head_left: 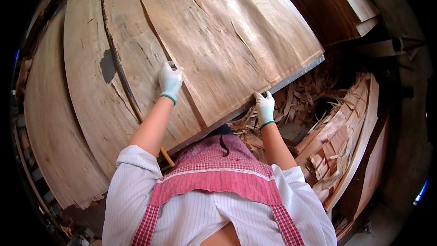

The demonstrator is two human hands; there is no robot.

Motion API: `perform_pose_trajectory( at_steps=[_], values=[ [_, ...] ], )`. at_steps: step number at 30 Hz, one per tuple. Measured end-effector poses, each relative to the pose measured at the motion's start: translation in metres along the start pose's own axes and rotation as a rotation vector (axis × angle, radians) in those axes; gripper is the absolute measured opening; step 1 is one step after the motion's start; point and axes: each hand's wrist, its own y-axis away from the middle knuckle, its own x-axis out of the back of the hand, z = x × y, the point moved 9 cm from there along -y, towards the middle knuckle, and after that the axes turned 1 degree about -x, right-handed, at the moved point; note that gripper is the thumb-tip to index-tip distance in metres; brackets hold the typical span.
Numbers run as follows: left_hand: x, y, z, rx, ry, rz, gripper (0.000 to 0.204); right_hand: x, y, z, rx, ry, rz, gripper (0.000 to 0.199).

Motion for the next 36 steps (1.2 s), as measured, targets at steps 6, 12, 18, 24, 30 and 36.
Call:
perform_pose_trajectory(
  at_steps=[6, 12, 18, 24, 30, 36],
  values=[
    [0.007, 0.002, 0.000, 0.033, 0.024, 0.014, 0.034, -0.003, 0.002, -0.002, 0.061, 0.010, -0.035, 0.023],
    [0.011, 0.013, 0.016, -0.065, -0.095, 0.037, 0.035, -0.005, 0.013, -0.001, 0.053, -0.177, -0.003, 0.020],
    [0.006, 0.015, 0.018, -0.018, 0.003, 0.004, 0.039, -0.001, 0.008, 0.006, 0.062, -0.086, -0.013, 0.017],
    [0.029, 0.023, 0.062, -0.080, -0.022, 0.109, 0.045, 0.047, 0.019, -0.002, 0.146, -0.169, 0.103, 0.021],
    [-0.043, -0.006, 0.101, -0.693, -0.835, -0.208, 0.041, -0.066, 0.056, -0.054, 0.034, 0.064, -0.373, 0.028],
    [-0.003, -0.190, 0.107, -0.467, -1.096, -0.065, 0.056, -0.074, 0.061, -0.054, 0.866, 0.824, -0.218, 0.019]
  ],
)
